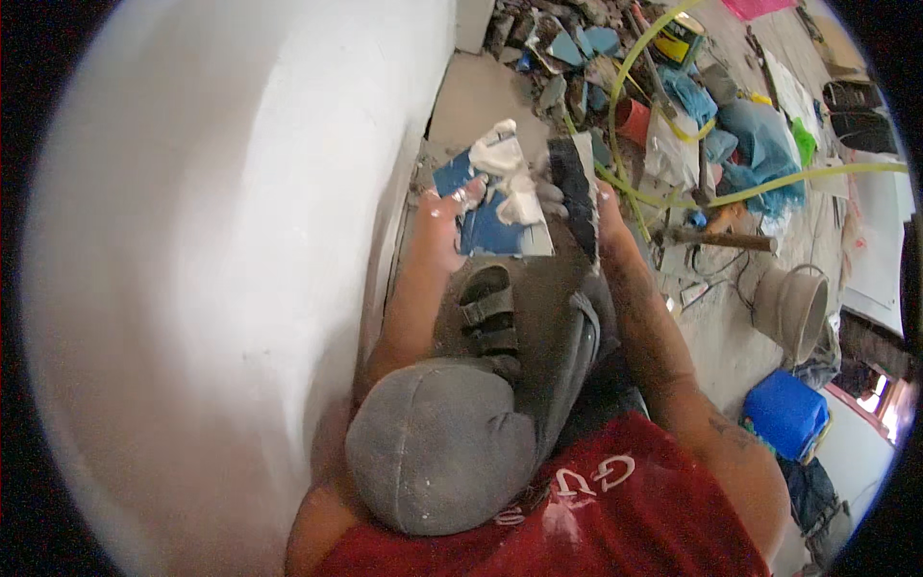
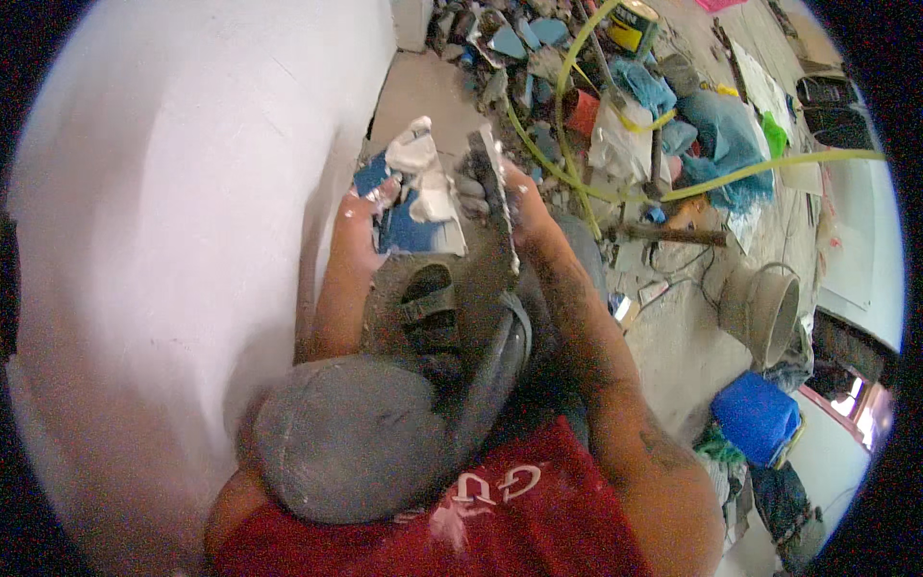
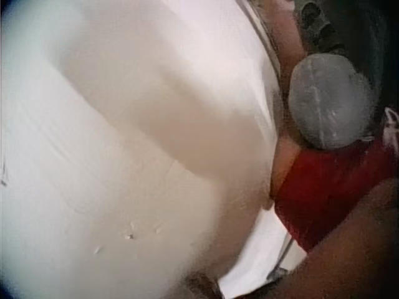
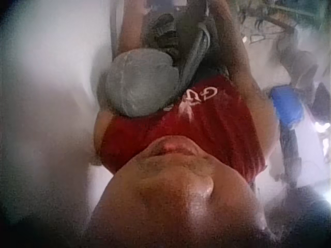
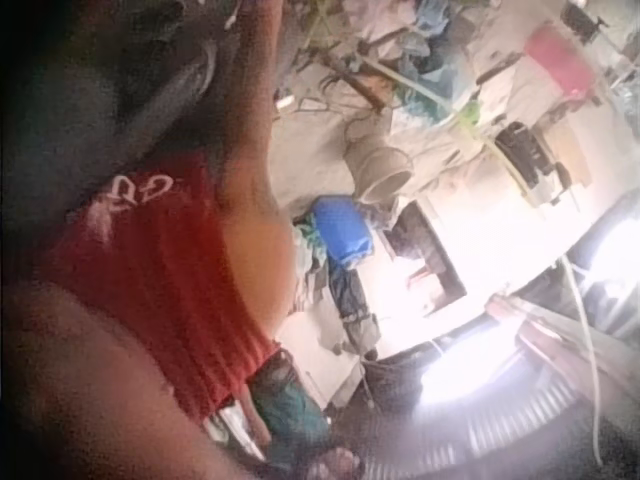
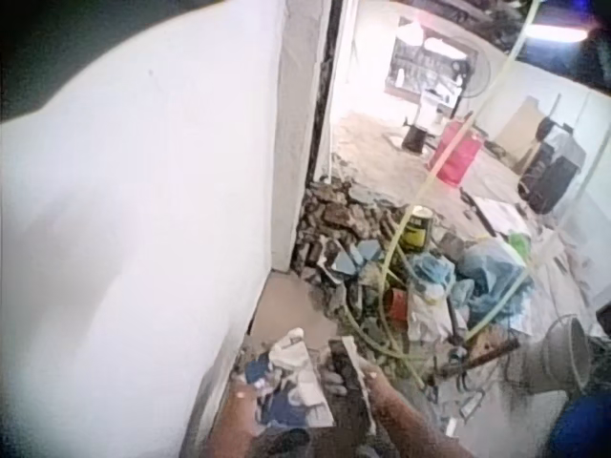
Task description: Applying joint compound to a wall section during renovation.
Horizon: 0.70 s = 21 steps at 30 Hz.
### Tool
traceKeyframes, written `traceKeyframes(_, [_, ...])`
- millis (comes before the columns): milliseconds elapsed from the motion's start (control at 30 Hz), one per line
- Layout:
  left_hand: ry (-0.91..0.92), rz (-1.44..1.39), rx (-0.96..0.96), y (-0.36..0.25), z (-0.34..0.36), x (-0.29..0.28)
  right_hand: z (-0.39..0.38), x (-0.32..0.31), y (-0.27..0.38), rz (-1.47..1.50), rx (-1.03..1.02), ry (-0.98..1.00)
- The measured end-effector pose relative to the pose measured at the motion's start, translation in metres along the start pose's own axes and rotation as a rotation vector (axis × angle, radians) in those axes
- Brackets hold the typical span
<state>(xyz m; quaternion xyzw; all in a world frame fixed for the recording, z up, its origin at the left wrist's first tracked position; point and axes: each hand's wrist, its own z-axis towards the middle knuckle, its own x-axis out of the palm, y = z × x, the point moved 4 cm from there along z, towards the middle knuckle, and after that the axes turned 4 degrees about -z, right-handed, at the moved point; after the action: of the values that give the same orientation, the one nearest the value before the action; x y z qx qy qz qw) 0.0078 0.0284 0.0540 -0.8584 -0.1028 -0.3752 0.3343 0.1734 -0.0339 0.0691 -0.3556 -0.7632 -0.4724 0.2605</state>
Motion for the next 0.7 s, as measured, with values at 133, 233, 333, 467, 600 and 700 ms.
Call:
traceKeyframes(133, [-0.009, -0.093, 0.010, -0.005, -0.011, -0.002, 0.004, 0.020, 0.002, -0.299, -0.062, -0.315])
traceKeyframes(233, [-0.045, 0.017, 0.083, -0.002, -0.006, 0.001, 0.019, -0.023, -0.002, -0.096, -0.087, -0.100])
traceKeyframes(333, [-0.067, 0.091, 0.241, -0.001, -0.002, -0.003, 0.010, -0.049, 0.021, -0.044, -0.153, 0.110])
traceKeyframes(467, [-0.054, 0.094, 0.247, -0.001, 0.001, -0.005, -0.027, -0.043, 0.045, -0.161, -0.191, -0.050])
traceKeyframes(600, [-0.040, 0.128, 0.048, -0.003, -0.006, -0.011, -0.012, -0.046, 0.030, -0.095, -0.118, 0.035])
traceKeyframes(700, [0.000, 0.057, 0.031, -0.001, -0.009, 0.003, 0.014, -0.055, 0.005, 0.013, -0.077, 0.170])
